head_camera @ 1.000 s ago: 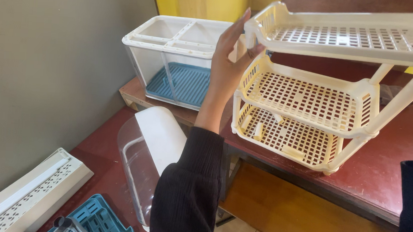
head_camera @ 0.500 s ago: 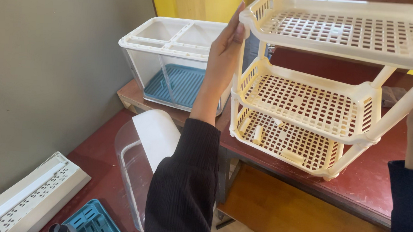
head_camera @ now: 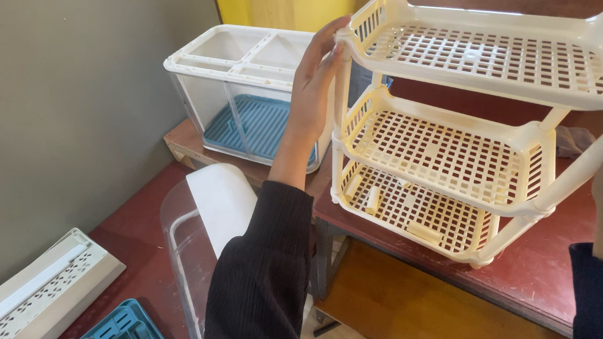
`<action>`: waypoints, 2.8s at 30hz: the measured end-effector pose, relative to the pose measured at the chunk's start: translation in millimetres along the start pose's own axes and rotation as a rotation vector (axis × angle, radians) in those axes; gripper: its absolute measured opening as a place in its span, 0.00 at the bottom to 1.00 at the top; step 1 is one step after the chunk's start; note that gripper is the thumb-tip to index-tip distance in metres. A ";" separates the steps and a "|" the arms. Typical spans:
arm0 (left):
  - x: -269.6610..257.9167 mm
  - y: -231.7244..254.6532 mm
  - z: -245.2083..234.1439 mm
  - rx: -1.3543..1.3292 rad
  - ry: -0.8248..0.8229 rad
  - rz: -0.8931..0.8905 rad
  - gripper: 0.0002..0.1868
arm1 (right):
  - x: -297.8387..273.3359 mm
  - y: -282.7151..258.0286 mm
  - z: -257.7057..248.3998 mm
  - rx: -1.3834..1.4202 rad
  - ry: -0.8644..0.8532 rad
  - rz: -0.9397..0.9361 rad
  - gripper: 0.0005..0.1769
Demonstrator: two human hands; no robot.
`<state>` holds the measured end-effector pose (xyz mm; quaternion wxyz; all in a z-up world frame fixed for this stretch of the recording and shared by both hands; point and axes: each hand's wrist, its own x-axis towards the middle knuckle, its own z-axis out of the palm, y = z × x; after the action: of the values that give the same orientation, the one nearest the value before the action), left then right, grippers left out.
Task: The person wipes a white plastic basket with a cloth, then assembles a three-tier storage rack by inserting vertical poles into the basket frames. The person then wipes a blue plastic tray with the cloth.
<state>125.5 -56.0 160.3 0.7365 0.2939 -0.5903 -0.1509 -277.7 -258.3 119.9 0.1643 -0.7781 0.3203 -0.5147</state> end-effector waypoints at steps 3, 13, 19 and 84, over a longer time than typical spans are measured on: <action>0.7 -1.6 3.4 0.008 -0.001 -0.026 0.23 | -9.7 2.8 -5.9 0.004 -0.014 -0.006 0.22; -2.3 -1.4 16.9 0.196 0.045 -0.088 0.29 | -62.8 -30.9 -8.8 0.073 0.000 -0.130 0.21; -3.3 -0.9 19.8 0.086 0.052 -0.146 0.30 | -72.1 -54.3 -8.4 0.326 -0.012 0.011 0.08; -157.9 -41.9 158.4 0.956 -0.140 0.178 0.39 | -90.8 -45.0 18.1 0.188 0.094 0.254 0.16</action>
<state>-61.7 -39.3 32.0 0.4878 0.5367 -0.6643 0.1808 -270.5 -165.7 75.5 0.2849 -0.6875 0.3741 -0.5534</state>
